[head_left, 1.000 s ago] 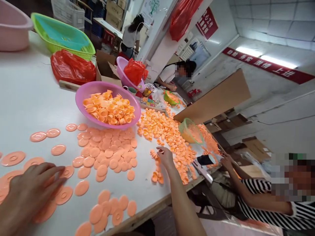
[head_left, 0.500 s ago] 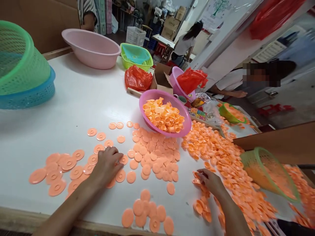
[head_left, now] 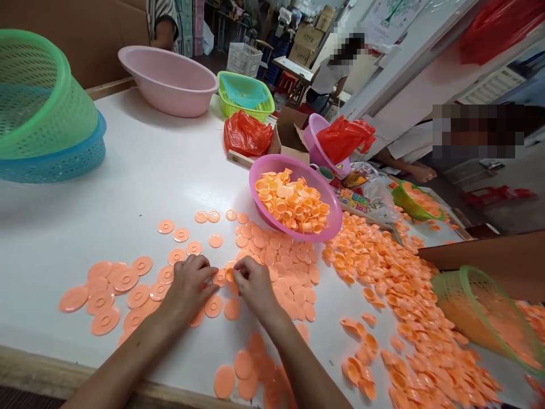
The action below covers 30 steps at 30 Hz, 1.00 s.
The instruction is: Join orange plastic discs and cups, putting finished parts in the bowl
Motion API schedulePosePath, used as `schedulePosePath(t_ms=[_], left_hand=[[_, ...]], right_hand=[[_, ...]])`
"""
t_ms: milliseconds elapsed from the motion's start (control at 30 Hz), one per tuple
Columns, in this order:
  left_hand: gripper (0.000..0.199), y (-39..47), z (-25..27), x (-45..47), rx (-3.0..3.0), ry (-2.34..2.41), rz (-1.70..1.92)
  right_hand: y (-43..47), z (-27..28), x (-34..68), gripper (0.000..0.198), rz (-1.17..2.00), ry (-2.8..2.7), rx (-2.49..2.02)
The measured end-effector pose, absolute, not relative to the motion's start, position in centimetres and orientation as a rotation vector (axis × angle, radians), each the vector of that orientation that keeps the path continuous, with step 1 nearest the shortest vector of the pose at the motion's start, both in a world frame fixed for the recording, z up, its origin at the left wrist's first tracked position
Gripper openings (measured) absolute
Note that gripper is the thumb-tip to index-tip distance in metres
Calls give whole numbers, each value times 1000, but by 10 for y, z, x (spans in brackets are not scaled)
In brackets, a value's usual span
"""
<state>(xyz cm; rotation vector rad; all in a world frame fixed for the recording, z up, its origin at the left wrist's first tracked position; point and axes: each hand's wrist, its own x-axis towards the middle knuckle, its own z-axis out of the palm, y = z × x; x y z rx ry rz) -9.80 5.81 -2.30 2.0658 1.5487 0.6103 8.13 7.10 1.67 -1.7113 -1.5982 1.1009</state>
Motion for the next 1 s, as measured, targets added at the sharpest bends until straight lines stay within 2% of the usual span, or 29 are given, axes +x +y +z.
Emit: schedulePosePath(t_ms=[133,300,433,533,800,900,1000], left_hand=[[8,58,-27,-97,2061,1564,629],[9,61,-15,-101,1936,1547,603],[21,70,0,-99,1646,1484,655],[13,76,2,-91,1526,1484,602],[14,67,-5,-85,1366,1526,615],[19,66,-4,-90,1334,1467,601],[36,62,0,-97,1340,1490,696]], right_hand=[[71,1,58,10,983,-1756,-1732],[68,3,61,10,980,-1816,-1730],[67,4,59,10,915,-1879,-1714],[65,4,58,11,904,-1898,-1730],[56,0,46,15,782,-1974,-1771],[61,-1,51,14,948,-1862,-1728],[83,22,73,11,1135,-1606,-1664]])
